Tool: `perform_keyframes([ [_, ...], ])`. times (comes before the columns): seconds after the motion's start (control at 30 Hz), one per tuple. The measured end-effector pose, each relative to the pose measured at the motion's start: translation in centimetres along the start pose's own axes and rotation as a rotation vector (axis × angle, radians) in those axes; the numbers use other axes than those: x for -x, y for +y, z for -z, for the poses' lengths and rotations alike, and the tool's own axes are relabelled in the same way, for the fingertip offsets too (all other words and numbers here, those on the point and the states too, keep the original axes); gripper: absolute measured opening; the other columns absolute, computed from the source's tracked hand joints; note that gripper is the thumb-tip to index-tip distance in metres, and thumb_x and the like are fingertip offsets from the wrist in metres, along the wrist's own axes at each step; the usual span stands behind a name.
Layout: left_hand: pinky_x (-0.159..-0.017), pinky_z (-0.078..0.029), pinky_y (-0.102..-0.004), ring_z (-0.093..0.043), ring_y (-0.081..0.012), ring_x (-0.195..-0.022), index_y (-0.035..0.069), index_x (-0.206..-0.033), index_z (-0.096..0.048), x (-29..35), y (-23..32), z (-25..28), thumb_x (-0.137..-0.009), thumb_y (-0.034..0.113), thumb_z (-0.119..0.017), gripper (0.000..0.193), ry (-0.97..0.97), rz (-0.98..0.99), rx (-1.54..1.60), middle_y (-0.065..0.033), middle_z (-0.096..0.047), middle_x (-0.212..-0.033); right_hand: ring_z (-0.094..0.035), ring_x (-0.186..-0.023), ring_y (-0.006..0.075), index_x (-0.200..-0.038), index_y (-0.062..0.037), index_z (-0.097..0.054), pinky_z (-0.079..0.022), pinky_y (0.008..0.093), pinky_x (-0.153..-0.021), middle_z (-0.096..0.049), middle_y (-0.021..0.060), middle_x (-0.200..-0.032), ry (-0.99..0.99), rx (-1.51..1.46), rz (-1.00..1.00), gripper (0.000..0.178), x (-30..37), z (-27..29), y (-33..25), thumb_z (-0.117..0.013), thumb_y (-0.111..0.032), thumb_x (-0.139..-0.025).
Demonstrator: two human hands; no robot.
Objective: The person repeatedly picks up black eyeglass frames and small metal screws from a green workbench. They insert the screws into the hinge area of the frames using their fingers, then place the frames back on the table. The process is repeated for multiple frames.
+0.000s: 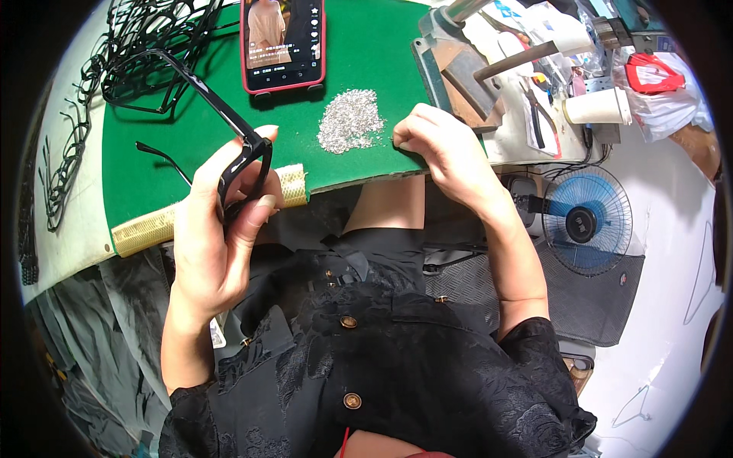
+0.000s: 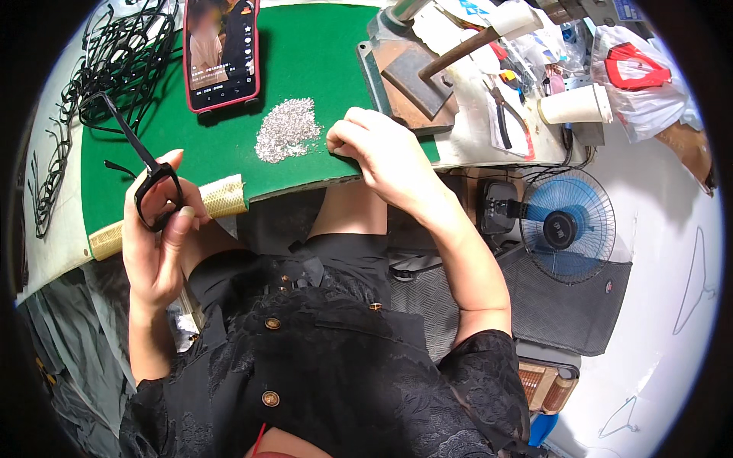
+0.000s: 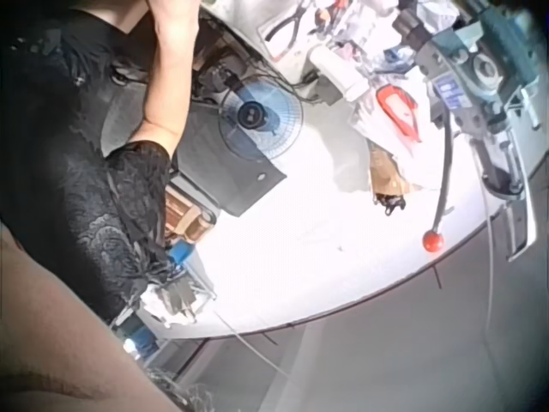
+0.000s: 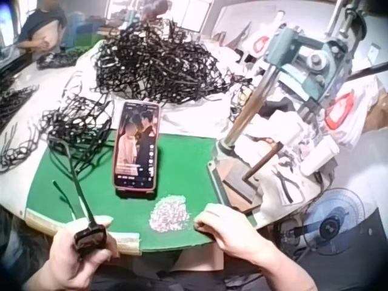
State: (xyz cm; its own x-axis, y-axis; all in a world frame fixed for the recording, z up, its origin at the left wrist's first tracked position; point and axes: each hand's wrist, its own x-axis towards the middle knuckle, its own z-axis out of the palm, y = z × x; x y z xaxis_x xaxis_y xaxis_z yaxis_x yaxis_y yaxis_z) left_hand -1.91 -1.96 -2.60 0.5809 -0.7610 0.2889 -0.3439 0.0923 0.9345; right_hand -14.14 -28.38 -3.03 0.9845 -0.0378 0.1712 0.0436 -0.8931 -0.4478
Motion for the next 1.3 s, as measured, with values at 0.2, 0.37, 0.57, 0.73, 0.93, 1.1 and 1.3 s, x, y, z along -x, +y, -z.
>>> perform_keyframes([
  [0.2, -0.071, -0.045, -0.0237, -0.052, -0.0119, -0.074, 0.0, -0.136, -0.041, -0.1, -0.4, 0.0, -0.089, -0.01, -0.052, 0.049, 0.017, -0.039, 0.076, -0.0062, -0.057, -0.085, -0.056, -0.077, 0.0266, -0.086, -0.0042, -0.055, -0.046, 0.0359, -0.068, -0.052, 0.0086, -0.079, 0.0, -0.04, 0.015, 0.01, 0.2, 0.0, 0.3, -0.062, 0.0, -0.079],
  [0.37, -0.073, -0.046, -0.0246, -0.053, -0.0123, -0.076, 0.0, -0.135, -0.041, -0.1, -0.5, -0.1, -0.089, -0.009, -0.052, 0.048, 0.012, -0.04, 0.08, -0.007, -0.057, -0.088, -0.056, -0.076, 0.0266, -0.084, -0.004, -0.055, -0.045, 0.0361, -0.068, -0.052, 0.0087, -0.079, 0.042, -0.033, 0.001, 0.01, 0.4, -0.5, 0.4, -0.064, -0.005, -0.08],
  [0.57, -0.07, -0.041, -0.0244, -0.048, -0.0122, -0.076, -0.003, -0.137, -0.036, 0.0, -0.1, -0.4, -0.096, 0.002, -0.048, 0.043, 0.013, -0.032, 0.023, -0.0092, -0.055, -0.087, -0.055, -0.076, 0.0271, -0.083, -0.0043, -0.055, -0.045, 0.0361, -0.068, -0.052, 0.009, -0.078, 0.133, 0.071, 0.003, 0.012, 0.7, -1.7, 0.5, -0.065, -0.009, -0.08],
  [0.73, -0.071, -0.043, -0.0243, -0.05, -0.0119, -0.077, -0.002, -0.136, -0.037, -0.6, -0.2, -0.7, -0.095, 0.0, -0.047, 0.042, 0.04, -0.211, -0.116, -0.0095, -0.055, -0.092, -0.055, -0.077, 0.0285, -0.083, -0.005, -0.055, -0.045, 0.0363, -0.069, -0.052, 0.0101, -0.079, 0.162, 0.139, 0.006, 0.011, 0.7, -2.0, 0.0, -0.064, -0.01, -0.081],
  [0.93, -0.066, -0.049, -0.0222, -0.052, -0.0105, -0.069, -0.001, -0.142, -0.026, -1.5, 4.1, -1.6, -0.093, 0.001, -0.045, 0.053, -0.149, 0.029, 0.123, -0.0103, -0.053, -0.089, -0.052, -0.073, 0.0154, -0.084, -0.0021, -0.054, -0.042, 0.0268, -0.067, -0.051, 0.005, -0.078, 0.274, -0.422, -0.196, 0.003, 1.1, -1.0, 0.4, -0.057, -0.001, -0.086],
  [1.1, -0.047, -0.044, -0.0208, -0.048, -0.0107, -0.054, 0.002, -0.141, -0.024, -3.5, 9.5, -3.5, -0.094, 0.002, -0.045, 0.052, -0.365, 0.498, 0.629, -0.0108, -0.05, -0.087, -0.05, -0.077, 0.0145, -0.084, -0.0008, -0.048, -0.043, 0.0265, -0.072, -0.048, 0.0064, -0.082, 0.425, -0.908, 0.166, 0.014, -0.2, 3.1, -3.2, -0.052, -0.011, -0.094],
  [1.3, -0.049, -0.044, -0.0212, -0.048, -0.0107, -0.058, -0.001, -0.14, -0.025, -3.5, 9.4, -5.9, -0.094, 0.005, -0.045, 0.05, -0.426, 0.521, 0.87, -0.0105, -0.048, -0.093, -0.054, -0.068, 0.0169, -0.083, -0.0008, -0.052, -0.045, 0.0268, -0.062, -0.057, 0.0101, -0.077, 0.509, -0.595, 0.276, 0.017, 0.5, 4.5, -4.7, -0.059, -0.014, -0.092],
])
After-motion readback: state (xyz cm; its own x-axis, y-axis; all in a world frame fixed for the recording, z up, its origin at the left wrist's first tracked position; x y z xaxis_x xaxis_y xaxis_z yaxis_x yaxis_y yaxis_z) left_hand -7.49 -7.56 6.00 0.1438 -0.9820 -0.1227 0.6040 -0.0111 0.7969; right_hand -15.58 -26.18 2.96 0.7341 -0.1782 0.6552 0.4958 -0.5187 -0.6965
